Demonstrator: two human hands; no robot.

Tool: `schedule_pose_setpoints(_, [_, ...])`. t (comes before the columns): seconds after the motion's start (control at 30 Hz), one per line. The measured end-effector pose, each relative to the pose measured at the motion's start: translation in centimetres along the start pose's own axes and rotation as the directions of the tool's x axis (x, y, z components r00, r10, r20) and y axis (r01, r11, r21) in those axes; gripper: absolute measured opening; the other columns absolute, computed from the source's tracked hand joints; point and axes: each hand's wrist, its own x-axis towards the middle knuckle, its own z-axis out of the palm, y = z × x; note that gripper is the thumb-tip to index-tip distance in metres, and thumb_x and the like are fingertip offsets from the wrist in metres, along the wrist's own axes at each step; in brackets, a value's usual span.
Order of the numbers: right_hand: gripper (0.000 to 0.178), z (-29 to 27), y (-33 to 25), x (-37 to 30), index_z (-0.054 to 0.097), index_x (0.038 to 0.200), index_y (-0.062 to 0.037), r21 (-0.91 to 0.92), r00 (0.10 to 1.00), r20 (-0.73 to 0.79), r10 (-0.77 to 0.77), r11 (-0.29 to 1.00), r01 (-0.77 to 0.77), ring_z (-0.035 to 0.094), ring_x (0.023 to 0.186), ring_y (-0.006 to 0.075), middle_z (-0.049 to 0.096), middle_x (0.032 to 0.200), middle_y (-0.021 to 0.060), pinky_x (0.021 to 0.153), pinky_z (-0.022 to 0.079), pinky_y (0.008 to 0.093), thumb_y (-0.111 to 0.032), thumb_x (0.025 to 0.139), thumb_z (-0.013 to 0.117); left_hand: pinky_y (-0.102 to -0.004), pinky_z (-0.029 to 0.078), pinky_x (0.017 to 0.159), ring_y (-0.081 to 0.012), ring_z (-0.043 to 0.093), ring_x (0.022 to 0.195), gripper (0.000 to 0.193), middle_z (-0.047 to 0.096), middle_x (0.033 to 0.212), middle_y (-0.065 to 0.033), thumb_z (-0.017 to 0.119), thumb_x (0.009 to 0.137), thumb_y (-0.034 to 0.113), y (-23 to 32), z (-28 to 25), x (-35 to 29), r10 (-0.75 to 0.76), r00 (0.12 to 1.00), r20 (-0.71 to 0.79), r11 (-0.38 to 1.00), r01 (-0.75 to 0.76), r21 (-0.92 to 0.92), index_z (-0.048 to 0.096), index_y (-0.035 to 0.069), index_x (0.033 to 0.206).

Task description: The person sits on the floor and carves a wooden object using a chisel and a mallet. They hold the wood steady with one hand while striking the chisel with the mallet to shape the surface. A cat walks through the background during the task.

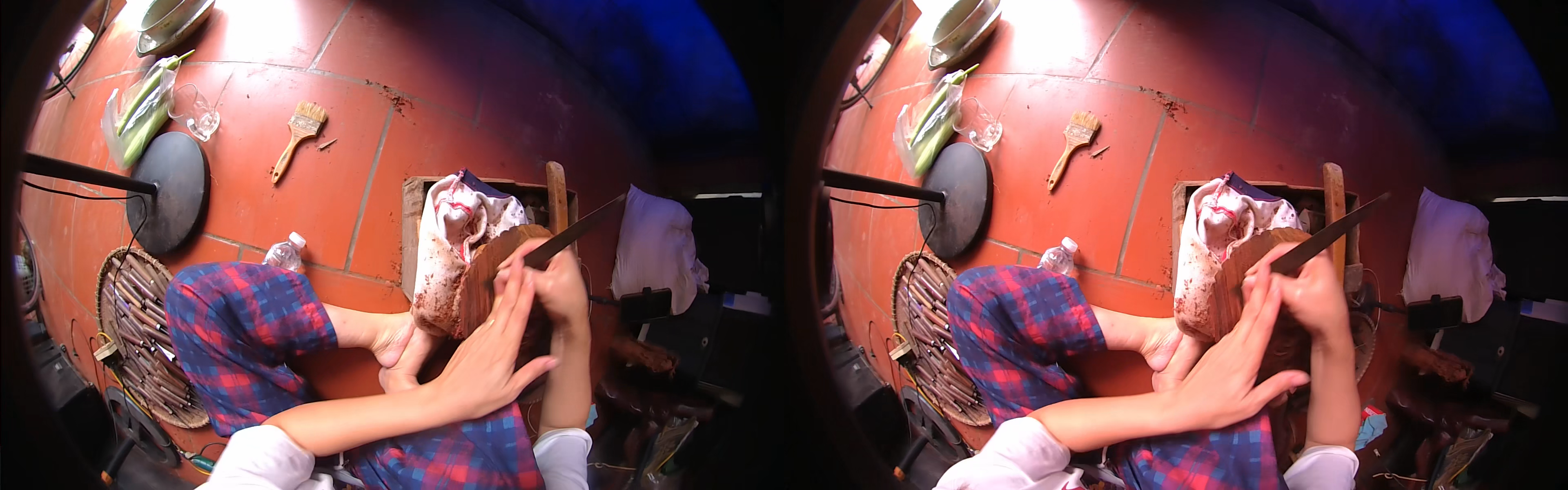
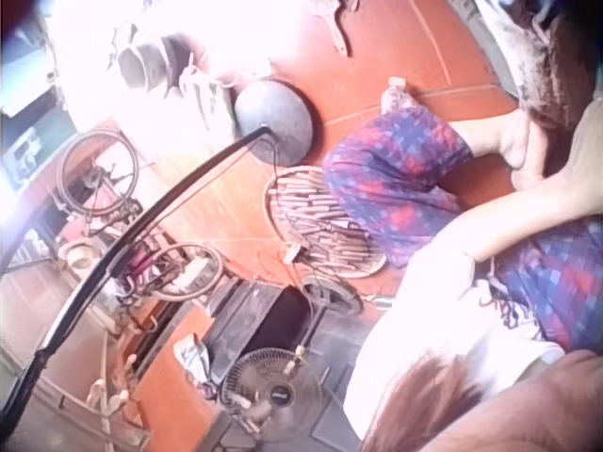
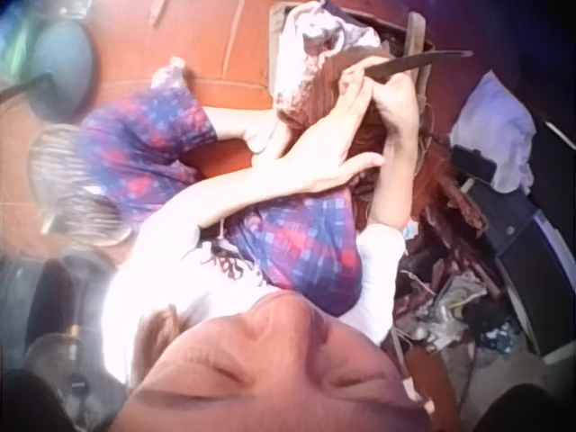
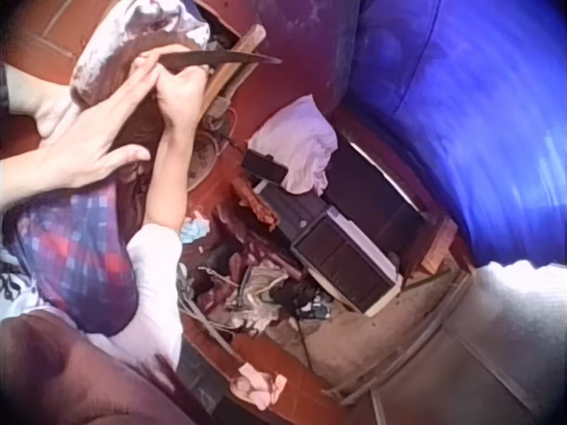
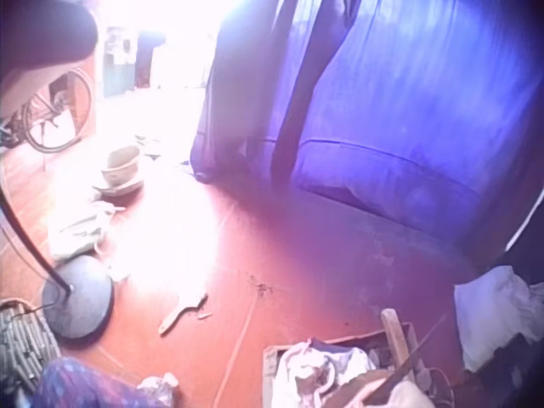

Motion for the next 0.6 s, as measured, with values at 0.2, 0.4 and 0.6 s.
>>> schedule_pose_setpoints(0.2, [0.003,1.0,-0.5,-0.8,0.059,0.081,0.0017,-0.067,0.992,-0.033,-0.121,0.991,0.119,0.063,0.071,0.0143,0.065,0.076,0.0086,0.068,0.053,0.0276,0.004,0.082,0.058,-0.0435,0.021,0.112,-0.0438,0.009,0.140,0.089,0.005,0.148,-0.0346,0.056,0.090,0.038,0.7,-0.4,-0.2,0.029,0.999,-0.014,0.999,-0.029,0.032,0.001,-0.006,0.145])
schedule_pose_setpoints(0.4, [0.005,-1.7,-1.9,2.1,0.061,0.083,0.0017,-0.039,0.983,-0.107,-0.151,0.988,0.148,0.063,0.067,0.0142,0.066,0.074,0.0084,0.062,0.051,0.0254,-0.002,0.080,0.060,-0.0419,0.031,0.106,-0.0399,0.021,0.137,0.080,0.008,0.151,-0.0254,0.055,0.090,0.034,-0.6,-1.3,4.2,0.060,0.998,-0.009,0.997,-0.060,0.038,0.010,-0.003,0.145])
schedule_pose_setpoints(0.6, [0.012,-2.2,-5.3,-0.1,0.061,0.092,-0.0018,-0.078,0.983,-0.156,-0.091,0.994,0.080,0.053,0.053,0.0045,0.059,0.071,-0.0002,0.046,0.040,0.0163,-0.012,0.088,0.064,-0.0521,0.018,0.111,-0.0337,0.021,0.140,0.073,0.017,0.153,-0.0161,0.055,0.089,0.041,-0.3,-1.6,0.1,0.152,0.965,0.212,0.905,-0.223,0.364,0.024,0.006,0.145])
